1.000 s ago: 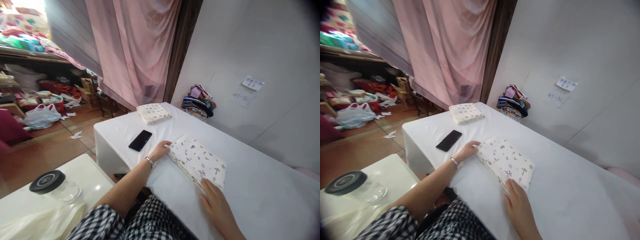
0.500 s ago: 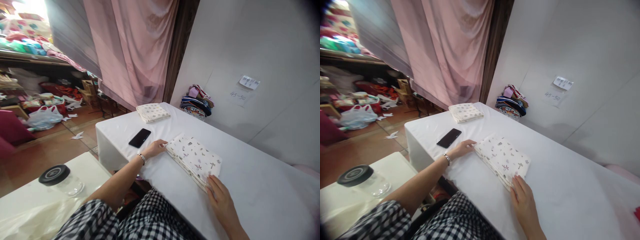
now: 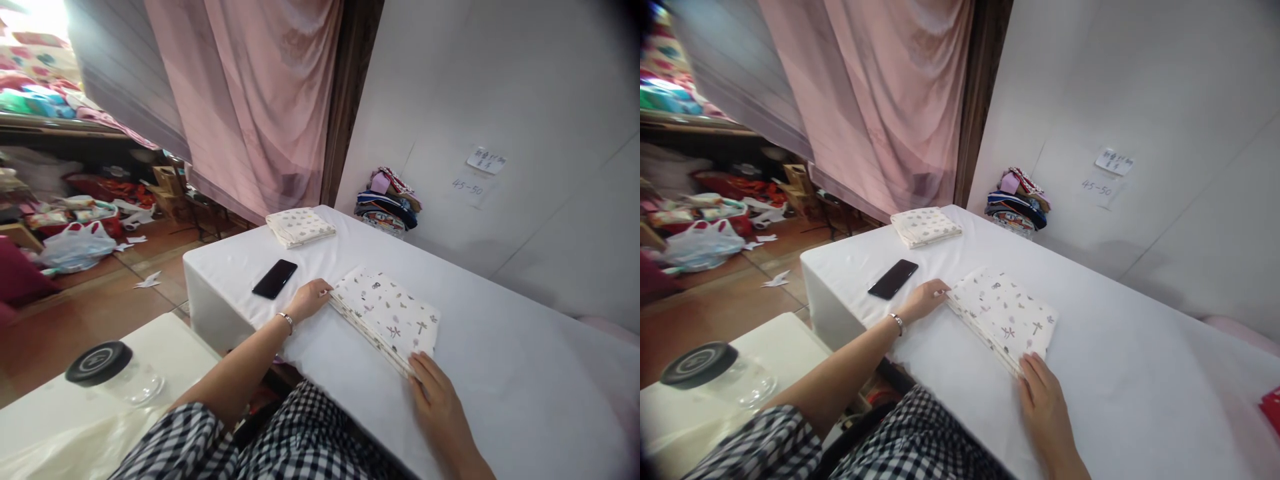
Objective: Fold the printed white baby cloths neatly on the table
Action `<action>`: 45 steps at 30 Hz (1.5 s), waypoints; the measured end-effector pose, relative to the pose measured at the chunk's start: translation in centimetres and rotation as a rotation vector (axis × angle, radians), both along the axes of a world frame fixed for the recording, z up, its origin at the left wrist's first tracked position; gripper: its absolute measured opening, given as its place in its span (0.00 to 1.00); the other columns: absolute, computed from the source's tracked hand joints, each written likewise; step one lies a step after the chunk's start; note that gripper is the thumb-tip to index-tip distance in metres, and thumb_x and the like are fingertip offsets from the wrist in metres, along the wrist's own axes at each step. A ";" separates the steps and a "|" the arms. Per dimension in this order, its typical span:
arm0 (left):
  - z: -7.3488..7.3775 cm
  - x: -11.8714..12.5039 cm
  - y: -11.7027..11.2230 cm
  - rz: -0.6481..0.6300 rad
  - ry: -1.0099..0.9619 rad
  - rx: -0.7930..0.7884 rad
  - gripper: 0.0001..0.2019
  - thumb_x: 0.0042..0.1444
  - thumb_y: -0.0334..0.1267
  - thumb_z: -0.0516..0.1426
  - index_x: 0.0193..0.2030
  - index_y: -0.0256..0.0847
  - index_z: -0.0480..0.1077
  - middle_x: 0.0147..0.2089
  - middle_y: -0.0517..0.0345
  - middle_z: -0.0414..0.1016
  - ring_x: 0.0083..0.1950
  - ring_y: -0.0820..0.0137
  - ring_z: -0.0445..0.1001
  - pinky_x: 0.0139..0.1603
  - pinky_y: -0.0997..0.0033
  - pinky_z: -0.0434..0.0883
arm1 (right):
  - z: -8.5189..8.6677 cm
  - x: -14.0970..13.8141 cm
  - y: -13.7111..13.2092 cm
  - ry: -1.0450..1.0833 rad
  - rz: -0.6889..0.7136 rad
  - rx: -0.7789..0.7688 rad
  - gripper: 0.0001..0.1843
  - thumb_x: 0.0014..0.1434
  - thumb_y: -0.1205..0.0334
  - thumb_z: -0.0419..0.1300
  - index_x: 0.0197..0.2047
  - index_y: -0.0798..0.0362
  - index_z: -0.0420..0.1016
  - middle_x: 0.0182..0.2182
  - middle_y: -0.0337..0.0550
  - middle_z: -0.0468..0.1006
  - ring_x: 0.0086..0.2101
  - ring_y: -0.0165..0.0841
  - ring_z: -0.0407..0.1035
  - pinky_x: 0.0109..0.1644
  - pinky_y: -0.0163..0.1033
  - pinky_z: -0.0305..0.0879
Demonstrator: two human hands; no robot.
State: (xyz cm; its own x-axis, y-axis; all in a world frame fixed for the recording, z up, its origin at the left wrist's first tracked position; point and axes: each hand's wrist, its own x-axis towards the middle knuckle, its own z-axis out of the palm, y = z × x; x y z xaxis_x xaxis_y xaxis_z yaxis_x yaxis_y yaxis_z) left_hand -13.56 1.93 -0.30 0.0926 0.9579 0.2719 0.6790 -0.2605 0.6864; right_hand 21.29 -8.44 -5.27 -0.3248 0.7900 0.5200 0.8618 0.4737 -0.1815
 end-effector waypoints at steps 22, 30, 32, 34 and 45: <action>1.3 1.5 0.4 -0.109 0.074 0.143 0.21 0.47 0.26 0.50 0.49 0.43 0.66 0.52 0.58 0.68 0.52 0.68 0.67 0.54 0.69 0.65 | 1.8 -0.6 0.4 -0.043 0.068 0.069 0.16 0.62 0.57 0.50 0.49 0.52 0.71 0.49 0.49 0.72 0.52 0.42 0.64 0.53 0.51 0.63; 0.5 7.2 2.2 -0.293 0.379 0.286 0.19 0.58 0.49 0.50 0.53 0.44 0.64 0.58 0.54 0.65 0.62 0.62 0.57 0.62 0.56 0.55 | 3.0 -3.6 2.3 -0.267 0.059 -0.102 0.28 0.62 0.51 0.46 0.63 0.53 0.56 0.61 0.46 0.58 0.61 0.43 0.48 0.61 0.54 0.50; -0.7 7.3 2.3 -0.254 0.465 0.242 0.20 0.59 0.51 0.48 0.52 0.44 0.64 0.58 0.54 0.64 0.62 0.61 0.56 0.63 0.54 0.52 | 2.0 -3.3 2.4 -0.327 0.048 -0.165 0.30 0.62 0.47 0.45 0.63 0.53 0.54 0.62 0.45 0.56 0.61 0.43 0.48 0.61 0.54 0.49; -1.6 7.1 2.3 -0.227 0.501 0.209 0.21 0.60 0.52 0.45 0.54 0.45 0.63 0.59 0.54 0.63 0.63 0.61 0.54 0.63 0.54 0.49 | 1.2 -2.9 2.2 -0.349 0.038 -0.198 0.31 0.62 0.46 0.44 0.64 0.53 0.53 0.62 0.45 0.54 0.61 0.42 0.47 0.62 0.53 0.47; 1.9 9.1 5.4 -0.228 0.546 -0.040 0.30 0.56 0.61 0.41 0.60 0.47 0.58 0.66 0.53 0.51 0.68 0.59 0.44 0.64 0.48 0.44 | 6.5 -5.0 4.9 -0.216 -0.027 -0.411 0.33 0.63 0.45 0.38 0.66 0.53 0.48 0.65 0.40 0.46 0.63 0.36 0.39 0.66 0.48 0.37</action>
State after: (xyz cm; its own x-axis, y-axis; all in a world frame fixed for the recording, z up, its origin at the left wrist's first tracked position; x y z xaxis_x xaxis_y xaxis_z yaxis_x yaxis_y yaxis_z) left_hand -4.45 7.36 1.62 0.4138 0.9058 0.0913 0.8664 -0.4226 0.2660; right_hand 16.30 -3.54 1.27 -0.3676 0.9261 0.0846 0.9115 0.3768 -0.1650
